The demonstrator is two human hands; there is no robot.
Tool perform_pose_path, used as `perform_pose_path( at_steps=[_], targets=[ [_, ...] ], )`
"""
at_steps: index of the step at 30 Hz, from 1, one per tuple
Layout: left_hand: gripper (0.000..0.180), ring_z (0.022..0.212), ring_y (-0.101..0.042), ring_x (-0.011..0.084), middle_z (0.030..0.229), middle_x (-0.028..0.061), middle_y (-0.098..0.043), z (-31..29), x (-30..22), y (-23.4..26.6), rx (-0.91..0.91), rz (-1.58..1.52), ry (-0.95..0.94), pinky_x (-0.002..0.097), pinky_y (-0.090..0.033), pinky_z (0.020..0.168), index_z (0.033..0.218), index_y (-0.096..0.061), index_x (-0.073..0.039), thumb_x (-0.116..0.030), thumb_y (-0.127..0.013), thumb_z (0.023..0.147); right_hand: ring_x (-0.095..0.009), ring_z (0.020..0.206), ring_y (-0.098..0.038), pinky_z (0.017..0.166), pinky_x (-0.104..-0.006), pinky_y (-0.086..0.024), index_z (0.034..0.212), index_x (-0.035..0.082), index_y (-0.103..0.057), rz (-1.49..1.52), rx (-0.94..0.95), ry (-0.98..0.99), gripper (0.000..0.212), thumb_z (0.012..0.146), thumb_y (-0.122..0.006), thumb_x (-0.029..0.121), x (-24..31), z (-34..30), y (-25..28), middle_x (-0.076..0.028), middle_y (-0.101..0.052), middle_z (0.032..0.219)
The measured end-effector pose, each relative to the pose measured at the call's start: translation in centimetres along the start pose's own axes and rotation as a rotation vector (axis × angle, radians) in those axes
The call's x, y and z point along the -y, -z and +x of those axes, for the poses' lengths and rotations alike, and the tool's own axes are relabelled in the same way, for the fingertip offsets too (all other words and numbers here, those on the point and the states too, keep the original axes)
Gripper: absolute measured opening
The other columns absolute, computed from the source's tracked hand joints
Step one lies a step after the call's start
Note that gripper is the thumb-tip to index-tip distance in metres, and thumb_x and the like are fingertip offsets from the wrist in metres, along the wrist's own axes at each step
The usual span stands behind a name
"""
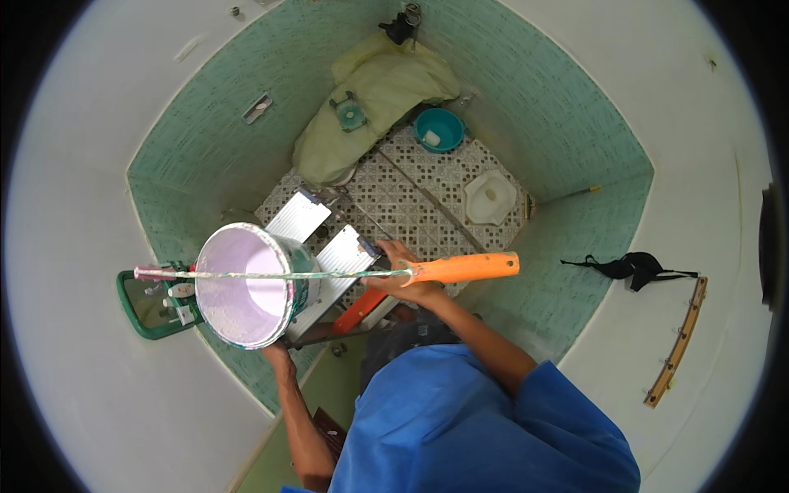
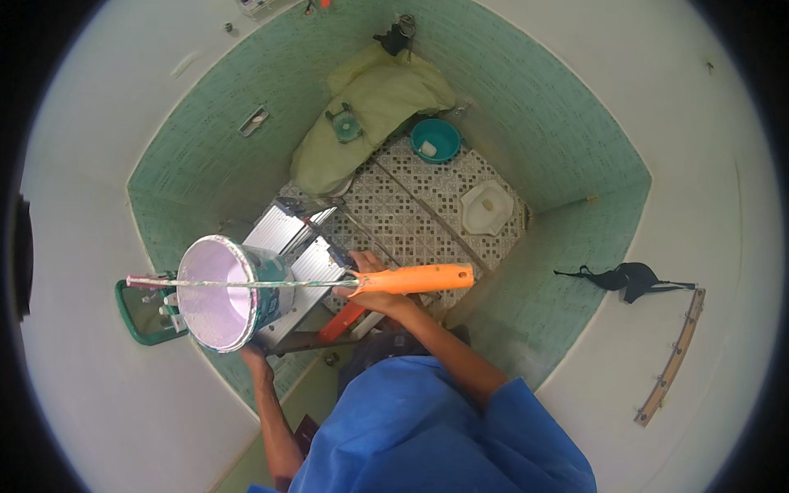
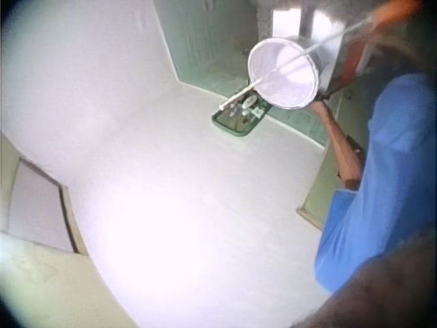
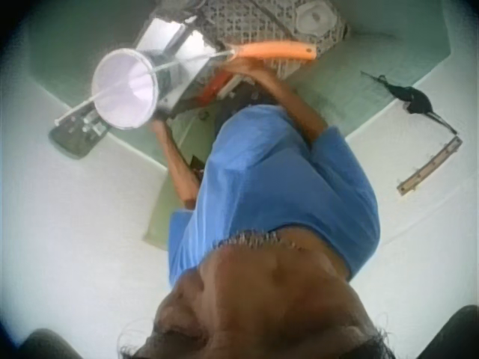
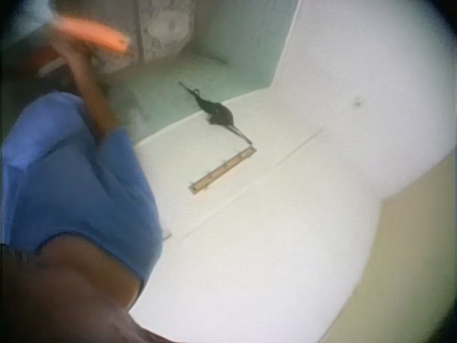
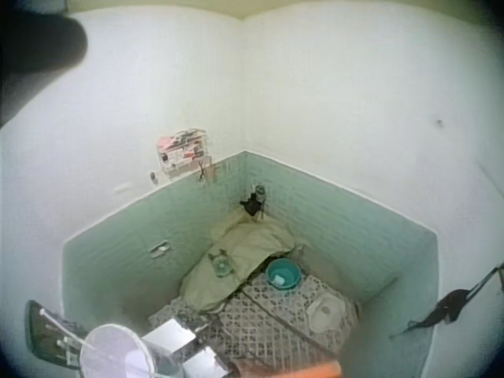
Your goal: The person paints a bathroom wall using a pink roller attached to an extension pole. They repeatedly dip the roller into a bucket of white paint and apply it to the upper wall area above green tiles, working around a door frame and wall-mounted shelf.
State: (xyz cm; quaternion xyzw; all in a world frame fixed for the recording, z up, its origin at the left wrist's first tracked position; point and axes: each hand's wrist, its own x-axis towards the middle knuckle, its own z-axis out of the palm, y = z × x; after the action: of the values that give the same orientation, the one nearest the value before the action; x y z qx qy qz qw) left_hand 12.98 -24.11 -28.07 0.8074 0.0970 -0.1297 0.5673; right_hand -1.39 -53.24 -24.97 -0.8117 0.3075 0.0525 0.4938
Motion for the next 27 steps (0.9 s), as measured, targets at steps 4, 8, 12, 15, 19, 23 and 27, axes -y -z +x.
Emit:
perform_pose_path(
  at_steps=[4, 8, 12, 15, 19, 23, 27],
  targets=[
    [0.034, 0.069, -0.049, 0.0132, 0.079, 0.0024, -0.048, 0.4, 0.3, 0.4, 0.076, 0.139, 0.02, 0.0285, -0.042, 0.057, 0.096, -0.052, -0.007, -0.038, -0.037, 0.099, -0.038, 0.117, -0.045, 0.098, -0.044, -0.039, 0.134, -0.001, -0.039, 0.012, -0.093, 0.184, 0.088, 0.072, -0.072, 0.05, -2.4, 1.8, -0.9, -0.021, -0.046, 0.123],
    [0.031, 0.066, -0.045, 0.0116, 0.078, 0.0003, -0.047, 1.9, 3.1, 1.1, 0.007, -0.015, 0.005, 0.0269, -0.038, 0.053, 0.093, -0.051, -0.01, -0.037, -0.038, 0.099, -0.036, 0.111, -0.048, 0.095, -0.0423, -0.04, 0.128, -0.001, -0.046, -0.007, -0.213, 0.266, 0.087, 0.065, -0.076, 0.05, -2.2, 2.2, -0.9, -0.018, -0.049, 0.118],
    [0.031, 0.065, -0.045, 0.0107, 0.077, -0.0004, -0.046, 1.1, 1.5, 0.9, 0.039, 0.04, 0.035, 0.0272, -0.037, 0.054, 0.093, -0.052, -0.01, -0.038, -0.037, 0.098, -0.034, 0.114, -0.047, 0.098, -0.0425, -0.037, 0.129, 0.0, -0.046, 0.03, -0.198, 0.259, 0.082, 0.067, -0.076, 0.046, -0.8, 1.9, 0.1, -0.018, -0.049, 0.121],
    [0.034, 0.067, -0.041, 0.0091, 0.079, -0.0018, -0.045, 1.8, 2.8, 2.7, 0.081, 0.094, -0.033, 0.0255, -0.034, 0.056, 0.095, -0.053, -0.01, -0.039, -0.036, 0.099, -0.037, 0.117, -0.041, 0.101, -0.0453, -0.033, 0.13, 0.001, -0.045, 0.051, -0.172, 0.247, 0.083, 0.069, -0.072, 0.049, -0.8, 2.2, -0.1, -0.019, -0.046, 0.124],
    [0.034, 0.066, -0.038, 0.0089, 0.078, -0.0032, -0.042, 1.2, 2.1, 1.5, 0.087, -0.053, -0.009, 0.0256, -0.032, 0.056, 0.101, -0.053, -0.009, -0.04, -0.04, 0.099, -0.035, 0.116, -0.041, 0.099, -0.0466, -0.032, 0.128, 0.001, -0.048, 0.041, -0.217, 0.289, 0.081, 0.069, -0.071, 0.052, -1.5, 2.9, -0.6, -0.019, -0.046, 0.124],
    [0.026, 0.063, -0.038, 0.009, 0.077, -0.0036, -0.044, -0.6, -1.5, -1.0, 0.038, -0.119, -0.042, 0.0259, -0.031, 0.052, 0.095, -0.053, -0.012, -0.038, -0.048, 0.096, -0.033, 0.111, -0.044, 0.097, -0.0457, -0.031, 0.121, -0.001, -0.052, 0.049, -0.271, 0.351, 0.078, 0.068, -0.07, 0.053, -1.9, 4.0, -0.8, -0.019, -0.049, 0.116],
    [0.026, 0.067, -0.04, 0.0092, 0.082, -0.0035, -0.046, -0.4, -1.0, -1.4, 0.001, -0.208, -0.02, 0.0258, -0.033, 0.056, 0.103, -0.054, -0.01, -0.034, -0.047, 0.097, -0.032, 0.105, -0.049, 0.092, -0.0446, -0.033, 0.114, -0.001, -0.053, 0.075, -0.24, 0.361, 0.071, 0.07, -0.068, 0.053, -2.1, 5.0, -1.1, -0.019, -0.053, 0.106]
  ],
)
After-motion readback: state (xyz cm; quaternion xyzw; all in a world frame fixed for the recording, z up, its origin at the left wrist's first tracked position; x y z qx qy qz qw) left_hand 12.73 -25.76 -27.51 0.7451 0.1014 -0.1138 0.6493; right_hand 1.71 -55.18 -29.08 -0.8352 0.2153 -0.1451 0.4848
